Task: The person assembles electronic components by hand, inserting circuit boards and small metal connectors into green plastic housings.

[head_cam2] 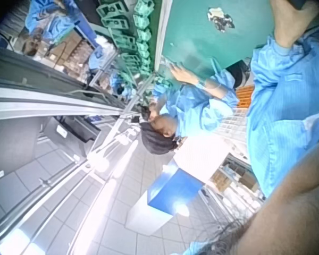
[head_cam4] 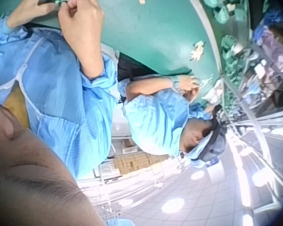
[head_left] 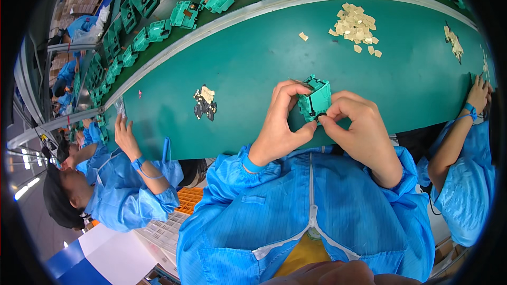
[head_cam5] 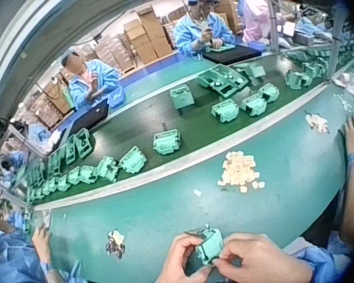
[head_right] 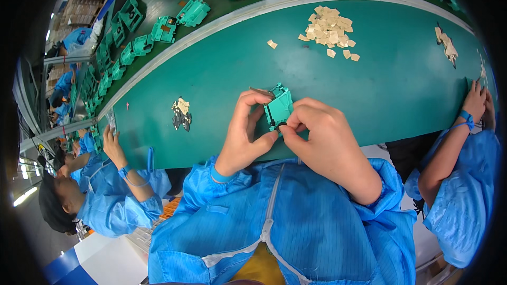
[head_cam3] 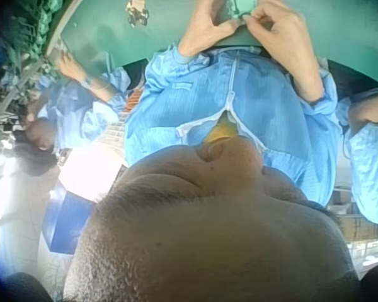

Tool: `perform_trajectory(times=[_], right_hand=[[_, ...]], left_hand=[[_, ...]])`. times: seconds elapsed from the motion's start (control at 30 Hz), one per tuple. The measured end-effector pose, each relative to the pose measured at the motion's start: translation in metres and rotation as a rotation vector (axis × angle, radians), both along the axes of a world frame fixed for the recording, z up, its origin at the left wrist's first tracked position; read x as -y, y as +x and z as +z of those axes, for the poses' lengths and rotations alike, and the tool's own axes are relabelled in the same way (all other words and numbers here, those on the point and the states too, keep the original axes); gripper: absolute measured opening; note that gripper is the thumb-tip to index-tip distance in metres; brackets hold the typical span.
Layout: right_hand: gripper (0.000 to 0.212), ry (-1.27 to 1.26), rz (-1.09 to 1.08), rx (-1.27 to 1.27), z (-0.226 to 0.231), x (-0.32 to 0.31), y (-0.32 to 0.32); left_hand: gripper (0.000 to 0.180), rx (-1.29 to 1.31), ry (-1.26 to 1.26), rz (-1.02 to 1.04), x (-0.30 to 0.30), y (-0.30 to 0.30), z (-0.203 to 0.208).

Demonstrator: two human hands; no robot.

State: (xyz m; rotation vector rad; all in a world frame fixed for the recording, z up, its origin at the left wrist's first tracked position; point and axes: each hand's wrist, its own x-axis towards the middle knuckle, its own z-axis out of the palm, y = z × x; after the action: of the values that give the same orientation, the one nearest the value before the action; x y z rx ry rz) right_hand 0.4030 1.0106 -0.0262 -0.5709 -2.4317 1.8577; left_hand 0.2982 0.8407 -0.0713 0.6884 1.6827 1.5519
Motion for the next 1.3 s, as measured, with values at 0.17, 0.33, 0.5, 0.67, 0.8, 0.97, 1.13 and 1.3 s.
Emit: perform_trajectory(times=[0.17, 0.33, 0.5, 0.67, 0.8, 0.97, 1.13, 1.3], right_hand=[[0.013, 0.008, -0.001, -0.016, 0.0, 0.001, 0.0], [0.012, -0.005, 0.001, -0.012, -0.003, 0.0, 0.001], [0.031, -0.302, -0.116, 0.001, -0.02, -0.007, 0.0], [0.035, -0.65, -0.145, 0.035, -0.023, -0.016, -0.006], [0.028, -0.783, -0.14, 0.024, -0.03, -0.023, -0.014], [0.028, -1.041, -0.226, -0.047, -0.055, -0.031, -0.017], [0.028, -1.222, -0.149, -0.157, -0.059, -0.026, -0.019], [0.038, -1.239, -0.211, -0.053, -0.05, -0.029, -0.029]], left_hand=[[0.062, -0.012, -0.015, 0.01, -0.001, 0.001, 0.002], [0.062, -0.005, -0.004, 0.006, -0.001, -0.001, 0.001], [0.062, 0.094, 0.019, -0.003, -0.002, -0.002, 0.003], [0.062, 0.16, 0.033, 0.006, -0.003, -0.005, 0.005], [0.072, 0.16, 0.002, -0.009, -0.001, -0.008, 0.01], [0.079, -0.389, -0.069, 0.009, -0.004, -0.008, 0.023], [0.073, -0.68, -0.092, 0.074, -0.006, -0.006, 0.033], [0.071, -0.791, -0.111, 0.12, -0.003, -0.015, 0.043]])
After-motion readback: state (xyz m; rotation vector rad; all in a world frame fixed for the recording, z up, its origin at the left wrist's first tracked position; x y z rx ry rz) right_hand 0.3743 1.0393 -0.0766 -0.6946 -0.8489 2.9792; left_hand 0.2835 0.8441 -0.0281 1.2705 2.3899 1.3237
